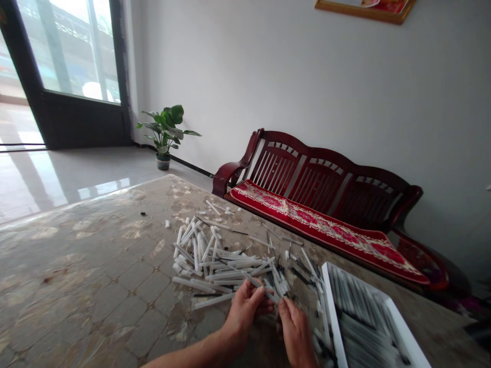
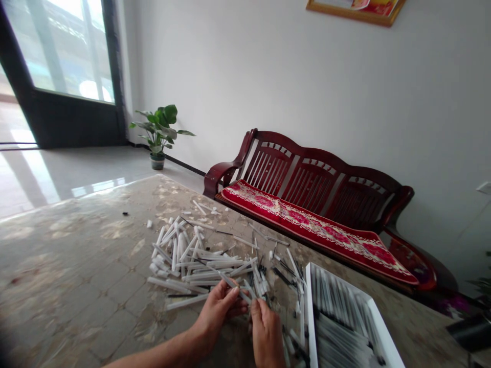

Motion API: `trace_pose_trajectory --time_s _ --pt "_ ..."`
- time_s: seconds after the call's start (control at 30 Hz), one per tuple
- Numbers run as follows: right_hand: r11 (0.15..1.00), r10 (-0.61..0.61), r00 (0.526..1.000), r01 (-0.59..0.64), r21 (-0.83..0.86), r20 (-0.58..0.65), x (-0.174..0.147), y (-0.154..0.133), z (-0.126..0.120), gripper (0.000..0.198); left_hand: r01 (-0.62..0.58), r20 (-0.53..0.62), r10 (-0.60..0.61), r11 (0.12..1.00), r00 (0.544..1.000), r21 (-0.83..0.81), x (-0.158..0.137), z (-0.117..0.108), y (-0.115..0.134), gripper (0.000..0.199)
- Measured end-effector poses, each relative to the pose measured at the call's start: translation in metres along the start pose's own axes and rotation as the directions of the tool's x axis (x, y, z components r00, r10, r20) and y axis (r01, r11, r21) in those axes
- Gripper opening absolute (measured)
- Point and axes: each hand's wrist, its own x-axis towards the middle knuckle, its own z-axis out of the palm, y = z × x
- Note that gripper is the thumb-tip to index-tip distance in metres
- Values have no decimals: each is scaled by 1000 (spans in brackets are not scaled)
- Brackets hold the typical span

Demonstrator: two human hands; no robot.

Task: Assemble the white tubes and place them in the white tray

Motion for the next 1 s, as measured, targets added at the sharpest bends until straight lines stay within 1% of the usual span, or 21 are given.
trace_pose_trajectory --time_s 0.07,0.2,0.27,0.33,0.37,0.43,0.5,0.57,0.6,0.63,0.67,0.7,0.73,0.77,0.83,0.87,0.9,0.93,0.97,1.0 --pt "1000 17 1000 -17 20 19 -1 -1 -1 53 3 -6 -3 1000 1000 10 1 -1 -1 52" --pt "1000 -22 1000 22 -10 -12 -1 -3 -3 43 -11 -3 11 1000 1000 15 3 -3 -2 50" --pt "999 33 999 -34 36 8 -2 -5 -1 46 -18 18 18 999 1000 31 3 -4 -2 50" --pt "971 150 985 -163 172 90 -3 -6 3 52 -31 41 29 998 999 55 3 -5 -2 49" --pt "935 213 967 -244 258 141 -5 -7 5 54 -40 55 36 997 998 66 2 -5 -1 48" --pt "819 317 920 -389 421 232 -8 -8 12 60 -58 84 52 995 995 77 0 -4 0 47" --pt "704 356 885 -465 537 299 -11 -8 17 65 -66 111 56 994 992 87 -2 -2 2 47" --pt "636 353 863 -505 583 362 -13 -7 18 67 -62 122 50 993 991 98 -4 -1 3 46" --pt "630 348 852 -522 575 393 -12 -6 16 66 -58 116 46 993 992 103 -4 0 3 45" --pt "642 340 841 -535 549 421 -9 -5 13 65 -54 104 42 992 994 111 -3 0 3 45" --pt "671 332 835 -536 512 439 -5 -3 8 64 -54 86 44 991 995 119 -2 -1 3 44" --pt "715 321 841 -517 471 436 2 -2 3 62 -61 64 53 989 997 131 -1 -1 3 43" --pt "771 304 860 -474 425 410 11 0 -3 60 -75 40 70 987 997 146 0 -1 4 43" --pt "832 275 896 -404 380 349 23 2 -10 56 -92 18 90 983 996 161 1 -2 4 42" --pt "948 198 970 -226 226 137 52 6 -21 48 -125 -10 130 971 991 202 3 -3 5 42" --pt "982 139 990 -141 123 27 67 7 -26 44 -140 -8 146 962 989 233 4 -3 5 42" --pt "997 75 995 -75 7 -65 83 8 -31 40 -158 7 162 950 987 269 4 -4 5 42" --pt "992 18 992 -33 -120 -122 97 9 -34 36 -182 34 180 933 983 309 4 -4 6 42" --pt "975 -23 988 -13 -223 -156 110 9 -36 33 -209 67 198 913 978 349 3 -4 6 42" --pt "960 -45 984 -5 -281 -171 121 9 -37 31 -233 95 213 894 972 382 3 -3 6 43"
